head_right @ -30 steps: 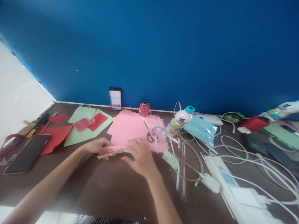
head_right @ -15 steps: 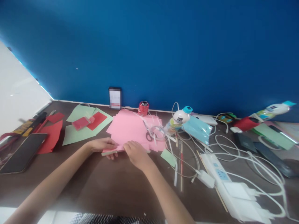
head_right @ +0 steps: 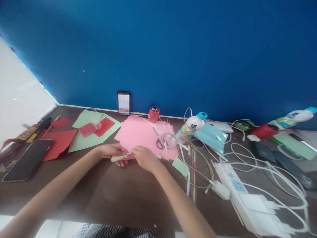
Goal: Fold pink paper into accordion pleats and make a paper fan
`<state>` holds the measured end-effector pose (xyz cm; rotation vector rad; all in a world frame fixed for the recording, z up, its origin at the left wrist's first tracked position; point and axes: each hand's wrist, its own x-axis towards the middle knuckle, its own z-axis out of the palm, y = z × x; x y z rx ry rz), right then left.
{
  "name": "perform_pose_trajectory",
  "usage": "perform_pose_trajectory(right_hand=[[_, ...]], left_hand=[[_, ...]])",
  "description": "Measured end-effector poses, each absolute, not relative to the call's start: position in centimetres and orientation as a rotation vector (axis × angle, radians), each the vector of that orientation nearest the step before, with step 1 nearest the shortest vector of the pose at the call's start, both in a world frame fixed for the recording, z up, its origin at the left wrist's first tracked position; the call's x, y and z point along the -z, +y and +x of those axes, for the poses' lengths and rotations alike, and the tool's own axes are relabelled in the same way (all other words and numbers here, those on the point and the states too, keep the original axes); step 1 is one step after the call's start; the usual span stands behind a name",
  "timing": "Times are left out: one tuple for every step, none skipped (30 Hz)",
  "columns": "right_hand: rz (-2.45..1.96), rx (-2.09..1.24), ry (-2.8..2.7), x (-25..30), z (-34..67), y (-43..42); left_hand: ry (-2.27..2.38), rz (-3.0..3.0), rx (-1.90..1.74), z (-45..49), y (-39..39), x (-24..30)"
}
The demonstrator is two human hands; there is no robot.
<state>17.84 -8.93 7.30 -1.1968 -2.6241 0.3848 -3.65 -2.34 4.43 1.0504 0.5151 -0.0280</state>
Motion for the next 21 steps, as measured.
perform_pose_trajectory(right_hand=[[-1.205,-0.389,-2.623,-7.4,17.7,-8.8],[-1.207,-0.364,-2.628,-7.4,17.5,-8.7],[-1.194,-0.310,-2.642,-7.4,17.3,-8.8],[-1.168,-0.232,-2.658,-7.2,17.1,-8.9],[-1.135,-0.142,-2.671,-7.0,16.8,-9.0],[-1.097,-0.052,-2.679,-6.7,16.6,-9.2],[-1.059,0.026,-2.681,-6.3,16.4,-9.5],[-1.023,0.084,-2.678,-5.9,16.3,-9.7],[-0.996,0.120,-2.667,-5.5,16.2,-9.9],[-0.981,0.134,-2.651,-5.2,16.2,-10.1],[-0.975,0.125,-2.635,-4.9,16.3,-10.2],[-0.983,0.095,-2.621,-4.7,16.4,-10.2],[-1.002,0.042,-2.608,-4.7,16.6,-10.2],[-1.032,-0.031,-2.595,-4.8,16.7,-10.0],[-1.063,-0.123,-2.583,-5.1,16.8,-9.9],[-1.095,-0.229,-2.570,-5.4,16.8,-9.7],[-1.130,-0.340,-2.549,-5.9,16.8,-9.5],[-1.173,-0.447,-2.522,-6.3,16.8,-9.2],[-1.221,-0.542,-2.491,-6.7,16.7,-9.0],[-1.271,-0.622,-2.463,-7.1,16.6,-8.8],[-1.315,-0.689,-2.440,-7.4,16.5,-8.7]], left_hand=[[0.513,1.045,0.038,-3.6,-2.3,-4.4],[0.506,1.039,0.042,-3.6,-2.2,-4.4],[0.498,1.035,0.042,-3.6,-2.1,-4.4],[0.493,1.035,0.039,-3.6,-2.1,-4.4],[0.492,1.039,0.038,-3.6,-2.2,-4.3],[0.493,1.050,0.037,-3.6,-2.2,-4.3],[0.496,1.066,0.030,-3.6,-2.3,-4.3],[0.496,1.084,0.021,-3.7,-2.4,-4.3],[0.492,1.099,0.010,-3.7,-2.4,-4.3],[0.482,1.111,0.000,-3.8,-2.5,-4.3],[0.464,1.118,-0.007,-3.8,-2.6,-4.3],[0.439,1.119,-0.010,-3.9,-2.6,-4.4],[0.408,1.114,-0.011,-4.0,-2.6,-4.4],[0.375,1.105,-0.012,-4.1,-2.6,-4.4],[0.346,1.095,-0.015,-4.1,-2.6,-4.5],[0.326,1.087,-0.019,-4.2,-2.6,-4.5],[0.319,1.084,-0.024,-4.2,-2.6,-4.5],[0.326,1.087,-0.027,-4.2,-2.6,-4.5],[0.343,1.093,-0.029,-4.3,-2.6,-4.5],[0.360,1.098,-0.030,-4.3,-2.6,-4.5],[0.367,1.095,-0.030,-4.3,-2.6,-4.5]])
